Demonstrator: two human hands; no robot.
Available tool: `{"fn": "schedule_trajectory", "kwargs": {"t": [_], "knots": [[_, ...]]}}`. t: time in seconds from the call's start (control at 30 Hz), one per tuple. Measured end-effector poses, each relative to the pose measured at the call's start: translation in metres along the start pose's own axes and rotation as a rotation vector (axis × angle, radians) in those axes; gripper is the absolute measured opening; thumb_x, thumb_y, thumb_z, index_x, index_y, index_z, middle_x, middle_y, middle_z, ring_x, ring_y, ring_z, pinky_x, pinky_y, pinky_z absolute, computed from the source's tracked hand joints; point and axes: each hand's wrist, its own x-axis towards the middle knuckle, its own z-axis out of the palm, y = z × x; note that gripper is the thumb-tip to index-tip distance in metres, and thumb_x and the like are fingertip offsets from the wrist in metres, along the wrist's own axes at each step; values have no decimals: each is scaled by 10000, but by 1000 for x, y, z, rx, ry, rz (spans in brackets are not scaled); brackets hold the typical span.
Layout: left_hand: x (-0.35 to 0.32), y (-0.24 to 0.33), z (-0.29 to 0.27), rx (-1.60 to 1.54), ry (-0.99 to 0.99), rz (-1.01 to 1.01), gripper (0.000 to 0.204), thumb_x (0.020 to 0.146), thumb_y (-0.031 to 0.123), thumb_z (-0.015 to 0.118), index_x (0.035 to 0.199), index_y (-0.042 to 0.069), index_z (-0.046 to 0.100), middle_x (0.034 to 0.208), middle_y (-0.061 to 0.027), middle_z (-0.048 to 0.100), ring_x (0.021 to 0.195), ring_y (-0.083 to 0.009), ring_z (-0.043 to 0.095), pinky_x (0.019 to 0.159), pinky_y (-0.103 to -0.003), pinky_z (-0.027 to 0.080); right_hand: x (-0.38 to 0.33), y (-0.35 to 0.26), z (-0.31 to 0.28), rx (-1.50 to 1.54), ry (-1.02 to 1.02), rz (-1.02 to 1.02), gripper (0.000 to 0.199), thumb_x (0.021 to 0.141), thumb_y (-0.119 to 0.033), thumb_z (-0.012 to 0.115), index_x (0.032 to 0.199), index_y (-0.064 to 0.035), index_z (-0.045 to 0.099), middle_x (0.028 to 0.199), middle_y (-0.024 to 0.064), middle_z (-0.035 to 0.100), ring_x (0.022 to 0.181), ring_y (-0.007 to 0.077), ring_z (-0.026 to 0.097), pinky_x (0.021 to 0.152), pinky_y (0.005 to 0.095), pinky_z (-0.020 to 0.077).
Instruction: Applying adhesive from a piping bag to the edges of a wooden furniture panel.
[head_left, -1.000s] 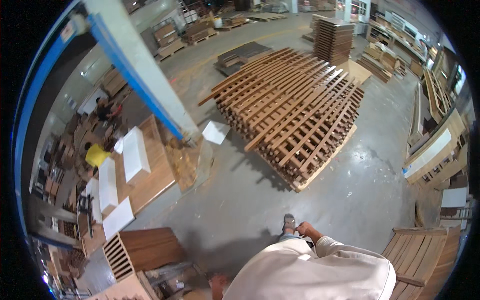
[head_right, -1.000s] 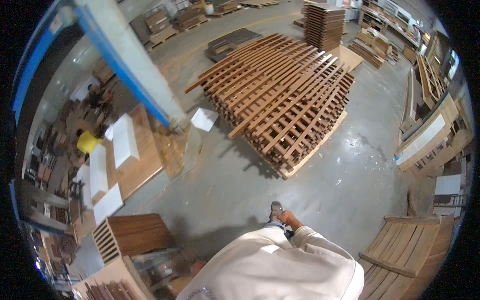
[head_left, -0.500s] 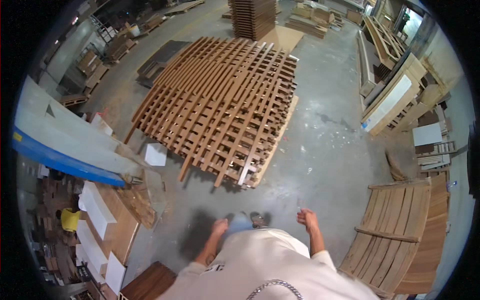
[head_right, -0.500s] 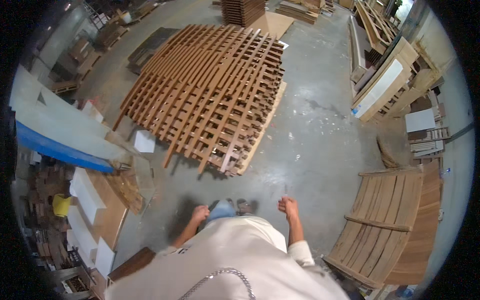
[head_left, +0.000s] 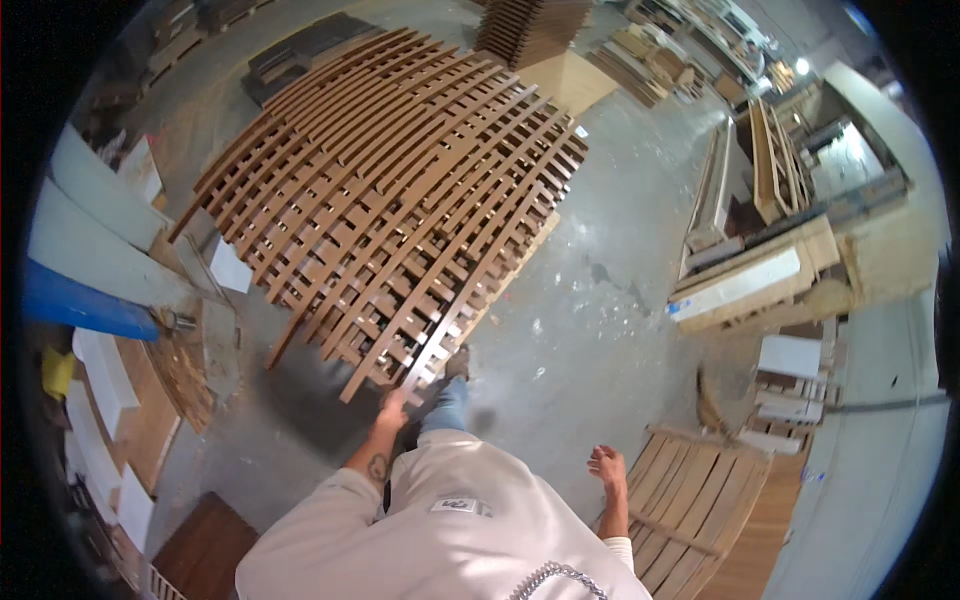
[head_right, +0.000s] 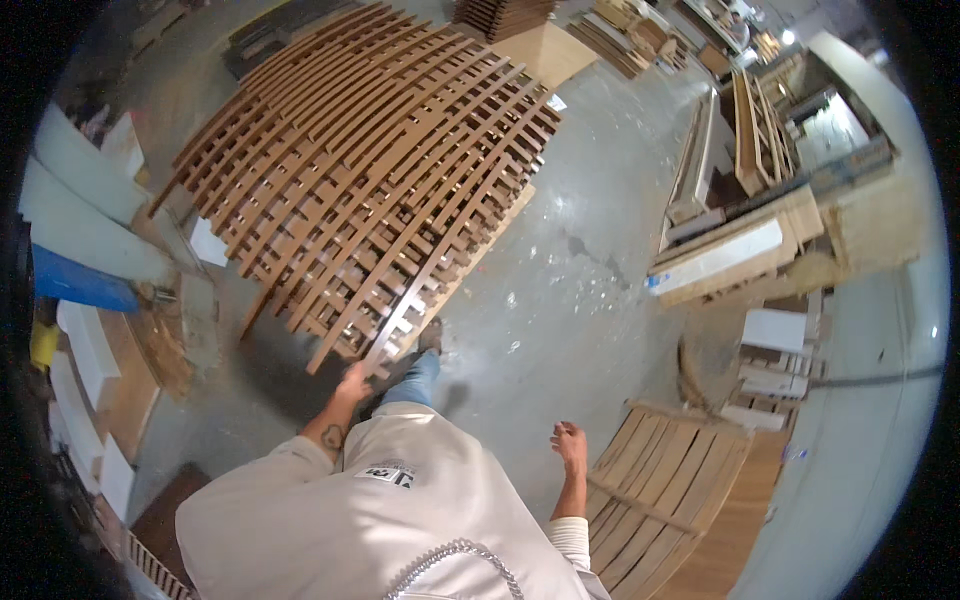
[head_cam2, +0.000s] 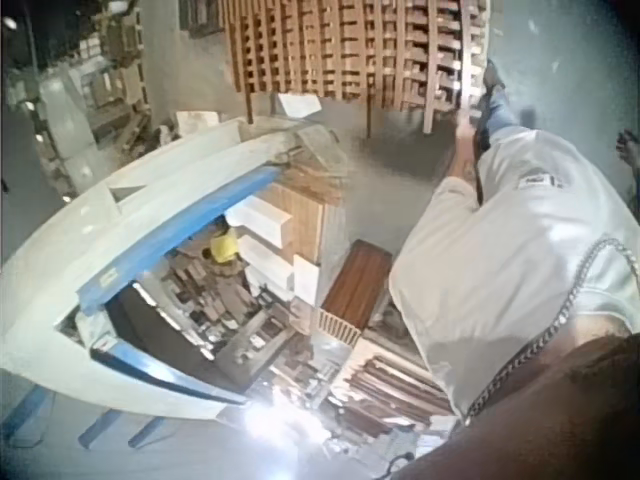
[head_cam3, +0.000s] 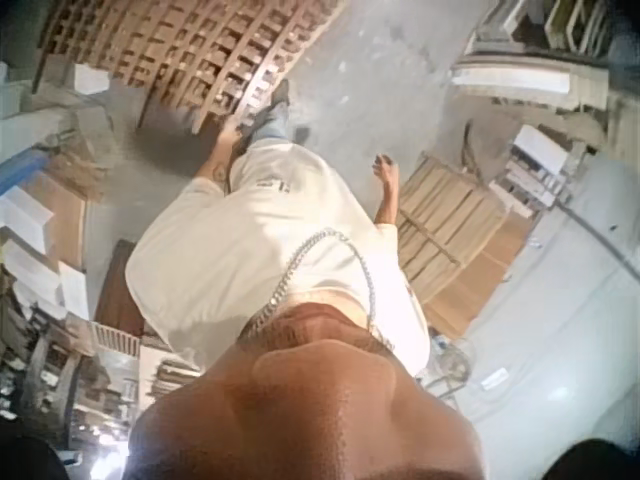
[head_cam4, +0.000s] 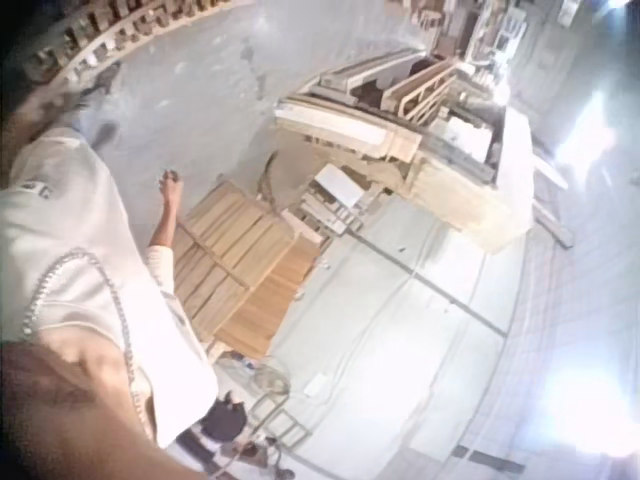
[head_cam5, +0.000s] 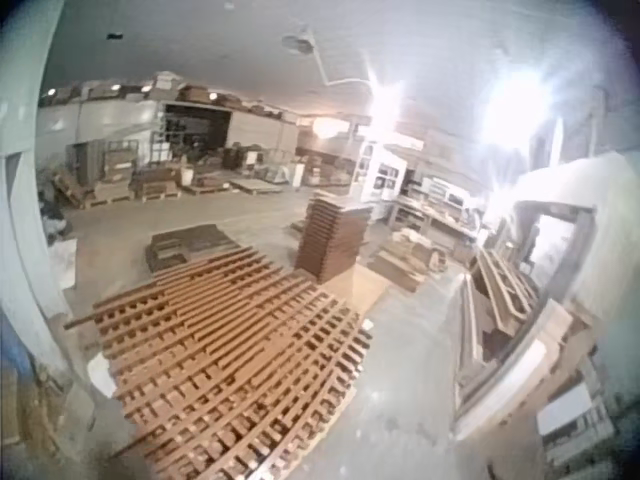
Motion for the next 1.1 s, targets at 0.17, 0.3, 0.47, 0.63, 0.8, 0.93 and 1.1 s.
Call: {"fn": "schedule_trajectory", "kwargs": {"t": [0.17, 0.3, 0.47, 0.63, 0.8, 0.93, 1.1], "knots": [[-29, 3, 25, -169, 106, 42, 588, 922, 462, 535, 1321, 31, 497, 1162, -155, 585, 901, -297, 600, 792, -419, 526, 108, -160, 6, -259, -189, -195, 383, 971, -237, 581, 1250, 26, 568, 985, 107, 673, 798, 192, 664, 676, 333, 556], [-43, 6, 56, -227, 336, 102, 581, 920, 479, 557, 1275, 20, 524, 1003, -126, 622, 789, -257, 629, 612, -427, 504, 161, -278, 20, -256, -227, -353, 391, 973, -251, 574, 1256, 20, 570, 1012, 124, 679, 873, 209, 677, 745, 341, 561], [-13, 11, 101, -546, 394, 260, 590, 918, 451, 577, 1323, 29, 499, 1180, -127, 596, 1010, -254, 602, 809, -421, 493, 230, -370, 56, -192, -461, -201, 401, 970, -267, 572, 1266, 3, 566, 1060, 144, 677, 954, 267, 684, 796, 370, 570], [-11, 25, 151, -478, 673, 147, 582, 938, 402, 576, 1368, 25, 468, 1295, -123, 546, 1168, -253, 527, 955, -426, 423, 367, -455, 108, -132, -549, -209, 604, 942, -323, 611, 1408, -7, 393, 1314, 223, 524, 1113, 360, 596, 865, 480, 555], [-5, 34, 182, -196, 636, 364, 508, 961, 328, 562, 1402, 103, 446, 1260, -122, 572, 1132, -253, 555, 897, -416, 478, 494, -519, 169, 174, -582, 78, 862, 925, -391, 638, 1525, -58, 116, 1480, 255, 292, 1276, 467, 426, 927, 555, 514], [-2, 63, 196, -538, 937, 92, 532, 928, 84, 599, 1422, 78, 401, 1238, -150, 583, 1041, -276, 617, 794, -395, 580, 540, -537, 207, 11, -477, -12, 589, 914, -409, 664, 1314, -8, 504, 1176, 233, 587, 1032, 339, 618, 835, 482, 574], [-27, 103, 254, -512, 1107, 59, 212, 893, 53, 641, 1044, -92, 605, 994, -177, 646, 826, -279, 656, 655, -411, 622, 558, -553, 188, -6, -412, -106, 416, 849, -235, 701, 1045, 112, 581, 918, 150, 623, 654, 257, 638, 573, 347, 605]]}}
